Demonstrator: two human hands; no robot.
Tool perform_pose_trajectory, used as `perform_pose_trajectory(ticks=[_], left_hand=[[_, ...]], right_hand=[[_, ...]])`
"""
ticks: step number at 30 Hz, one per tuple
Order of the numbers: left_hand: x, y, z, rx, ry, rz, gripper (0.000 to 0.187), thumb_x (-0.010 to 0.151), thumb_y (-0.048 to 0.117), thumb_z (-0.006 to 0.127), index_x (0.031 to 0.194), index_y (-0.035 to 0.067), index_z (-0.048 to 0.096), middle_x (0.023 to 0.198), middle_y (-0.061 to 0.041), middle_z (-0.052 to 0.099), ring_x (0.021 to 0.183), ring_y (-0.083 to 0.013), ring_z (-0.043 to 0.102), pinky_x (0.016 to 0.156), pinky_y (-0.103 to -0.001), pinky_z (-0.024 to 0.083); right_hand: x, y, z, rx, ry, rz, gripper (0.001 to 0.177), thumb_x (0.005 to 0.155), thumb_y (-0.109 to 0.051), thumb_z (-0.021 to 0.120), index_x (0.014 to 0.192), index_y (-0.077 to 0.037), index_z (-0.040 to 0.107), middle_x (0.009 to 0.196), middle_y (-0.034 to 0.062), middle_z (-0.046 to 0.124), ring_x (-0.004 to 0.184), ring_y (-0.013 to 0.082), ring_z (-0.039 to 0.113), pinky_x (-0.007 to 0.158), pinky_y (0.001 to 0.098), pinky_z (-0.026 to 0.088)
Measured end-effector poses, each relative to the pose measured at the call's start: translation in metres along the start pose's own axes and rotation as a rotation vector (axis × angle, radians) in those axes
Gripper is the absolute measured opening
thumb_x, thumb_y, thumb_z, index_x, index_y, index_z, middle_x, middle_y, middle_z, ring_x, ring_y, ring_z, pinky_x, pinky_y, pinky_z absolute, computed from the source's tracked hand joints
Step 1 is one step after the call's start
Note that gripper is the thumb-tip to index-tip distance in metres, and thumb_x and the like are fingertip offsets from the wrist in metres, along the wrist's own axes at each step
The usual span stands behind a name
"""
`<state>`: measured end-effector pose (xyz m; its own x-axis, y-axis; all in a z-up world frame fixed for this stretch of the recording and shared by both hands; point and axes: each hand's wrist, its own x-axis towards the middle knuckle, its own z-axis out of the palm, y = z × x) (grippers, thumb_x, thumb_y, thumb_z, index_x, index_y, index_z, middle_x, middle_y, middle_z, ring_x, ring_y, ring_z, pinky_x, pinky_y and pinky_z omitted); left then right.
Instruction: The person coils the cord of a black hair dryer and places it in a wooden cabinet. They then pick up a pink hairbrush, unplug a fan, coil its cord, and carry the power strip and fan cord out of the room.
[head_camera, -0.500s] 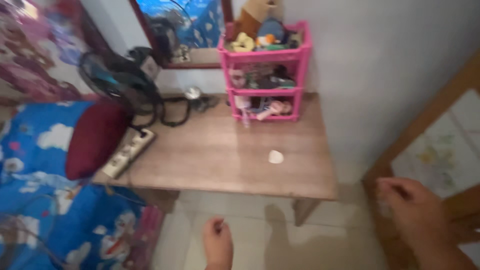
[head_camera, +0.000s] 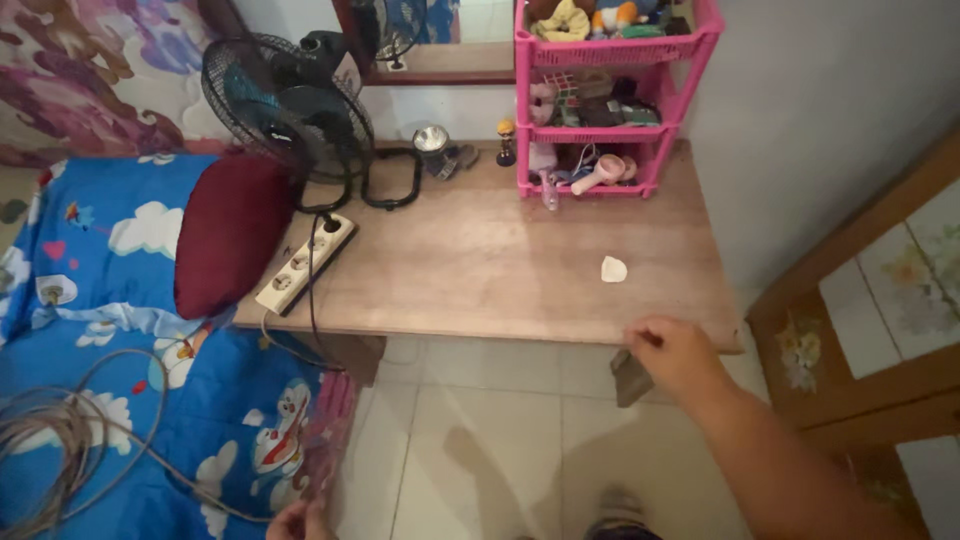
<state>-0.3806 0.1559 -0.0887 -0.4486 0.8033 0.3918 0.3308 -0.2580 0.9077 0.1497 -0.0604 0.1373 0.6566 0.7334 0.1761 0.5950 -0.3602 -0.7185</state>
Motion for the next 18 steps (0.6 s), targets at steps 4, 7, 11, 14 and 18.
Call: perform_pose_trajectory(ticks=[4,7,11,14,18], left_hand=[[-0.016,-0.003,0.019,-0.120,-0.113,-0.161,0.023,0.086,0.005,0.079,0.103,0.000,0.064,0.085,-0.010,0.066,0.076,-0.0159,0.064,0.072,-0.028,0.053],[-0.013,-0.001,0.035,-0.094,-0.199,-0.279,0.021,0.088,0.003,0.074,0.107,0.001,0.066,0.081,-0.011,0.067,0.071,-0.0160,0.063,0.066,-0.029,0.051],[0.032,0.002,0.083,-0.163,-0.331,-0.263,0.017,0.087,0.000,0.074,0.101,-0.001,0.065,0.076,-0.014,0.067,0.066,-0.0179,0.065,0.062,-0.031,0.053],[0.042,0.004,0.126,-0.308,-0.251,-0.261,0.020,0.089,0.001,0.073,0.107,0.000,0.063,0.087,-0.007,0.067,0.073,-0.0134,0.063,0.063,-0.027,0.052],[0.057,0.018,0.182,-0.293,-0.369,-0.380,0.020,0.090,0.002,0.070,0.107,0.001,0.060,0.079,-0.009,0.067,0.066,-0.0154,0.063,0.058,-0.027,0.051]], right_hand=[[0.041,-0.005,0.013,0.093,0.032,-0.016,0.021,0.084,-0.022,0.074,0.096,-0.005,0.077,0.077,0.0085,0.073,0.071,0.0165,0.067,0.068,0.0329,0.054],[0.067,0.009,0.028,0.142,-0.017,0.071,0.020,0.085,-0.020,0.072,0.098,-0.006,0.075,0.077,0.0065,0.073,0.071,0.0160,0.066,0.067,0.0337,0.053],[0.110,0.052,0.067,0.241,-0.096,0.150,0.014,0.084,-0.016,0.069,0.091,-0.007,0.078,0.075,0.0079,0.075,0.067,0.0155,0.068,0.065,0.0323,0.055],[0.149,0.091,0.087,0.352,-0.163,0.262,0.014,0.084,-0.014,0.068,0.091,-0.005,0.077,0.076,0.0084,0.075,0.067,0.0160,0.068,0.062,0.0324,0.054],[0.223,0.125,0.111,0.543,-0.234,0.465,0.015,0.091,-0.017,0.065,0.092,-0.005,0.074,0.076,0.0077,0.073,0.065,0.0190,0.067,0.059,0.0343,0.055]])
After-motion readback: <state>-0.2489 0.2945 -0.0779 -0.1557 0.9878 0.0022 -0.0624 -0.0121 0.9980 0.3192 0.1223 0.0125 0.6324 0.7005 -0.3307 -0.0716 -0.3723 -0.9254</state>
